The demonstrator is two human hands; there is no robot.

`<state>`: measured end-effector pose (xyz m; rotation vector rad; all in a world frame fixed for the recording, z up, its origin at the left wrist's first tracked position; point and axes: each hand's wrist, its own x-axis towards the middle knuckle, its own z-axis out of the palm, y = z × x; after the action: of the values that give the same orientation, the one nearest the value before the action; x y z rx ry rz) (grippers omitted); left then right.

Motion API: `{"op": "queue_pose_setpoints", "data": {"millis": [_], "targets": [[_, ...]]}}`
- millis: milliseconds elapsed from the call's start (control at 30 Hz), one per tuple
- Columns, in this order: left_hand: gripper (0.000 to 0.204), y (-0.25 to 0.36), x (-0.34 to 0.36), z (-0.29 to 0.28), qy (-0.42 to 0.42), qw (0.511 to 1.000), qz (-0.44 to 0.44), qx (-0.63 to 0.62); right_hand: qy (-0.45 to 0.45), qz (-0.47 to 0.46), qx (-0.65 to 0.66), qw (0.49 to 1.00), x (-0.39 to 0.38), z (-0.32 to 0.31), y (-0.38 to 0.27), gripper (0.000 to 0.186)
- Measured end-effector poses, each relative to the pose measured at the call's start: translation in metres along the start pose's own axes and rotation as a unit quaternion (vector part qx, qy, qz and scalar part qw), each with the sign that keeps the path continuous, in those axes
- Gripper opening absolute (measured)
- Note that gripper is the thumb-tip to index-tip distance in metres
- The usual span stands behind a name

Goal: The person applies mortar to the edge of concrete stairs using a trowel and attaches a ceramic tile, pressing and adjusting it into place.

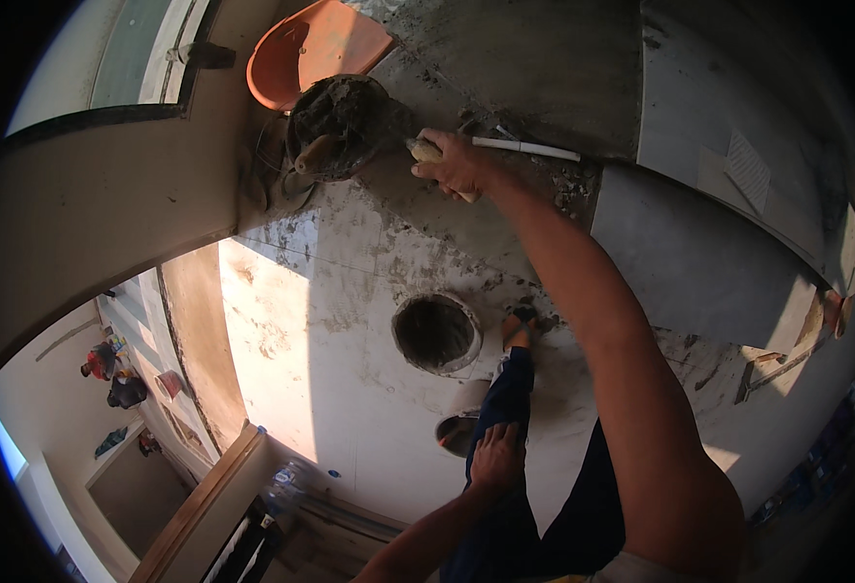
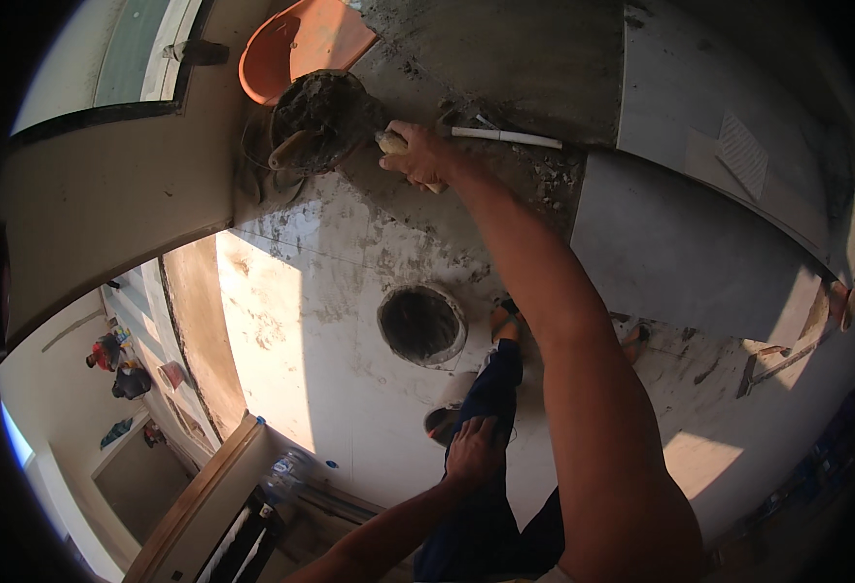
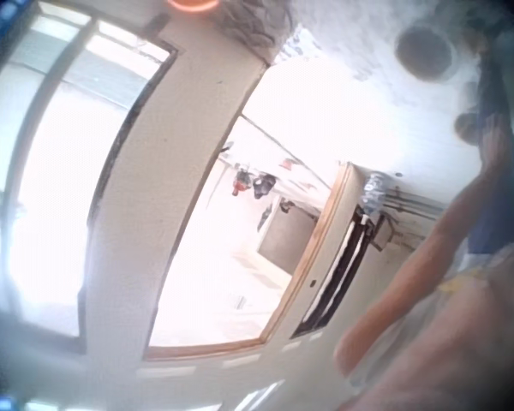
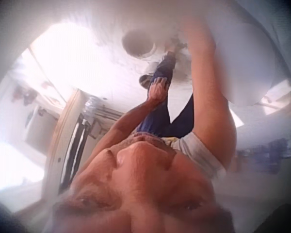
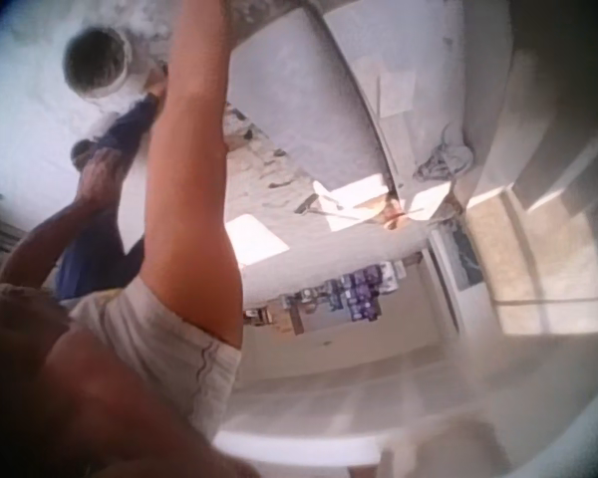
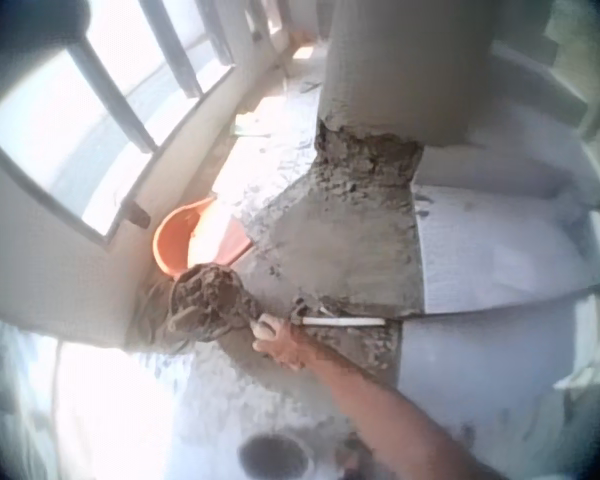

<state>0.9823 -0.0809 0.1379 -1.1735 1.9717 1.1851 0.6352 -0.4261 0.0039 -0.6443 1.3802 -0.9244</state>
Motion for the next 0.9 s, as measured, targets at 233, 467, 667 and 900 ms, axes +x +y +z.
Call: {"op": "queue_pose_setpoints", "data": {"millis": [233,467,667,900], "targets": [[0.027,0.019,0.013,-0.012,-0.060,0.996,0.007,0.066,-0.030,-0.036,0.213,0.976,-0.132,0.017,0.048,0.092],[0.035,0.062,0.034,-0.031,-0.084,0.989,-0.004,0.124,0.133,-0.011,0.297,0.945,-0.326,0.015,0.120,0.078],[0.036,0.060,0.062,-0.004,-0.106,0.960,0.090,0.244,0.354,-0.080,0.488,0.794,-0.442,-0.022,0.204,0.060],[0.034,0.109,0.080,0.027,-0.133,0.917,0.205,0.314,0.673,-0.144,0.502,0.524,-0.483,-0.108,0.301,0.054]]}}
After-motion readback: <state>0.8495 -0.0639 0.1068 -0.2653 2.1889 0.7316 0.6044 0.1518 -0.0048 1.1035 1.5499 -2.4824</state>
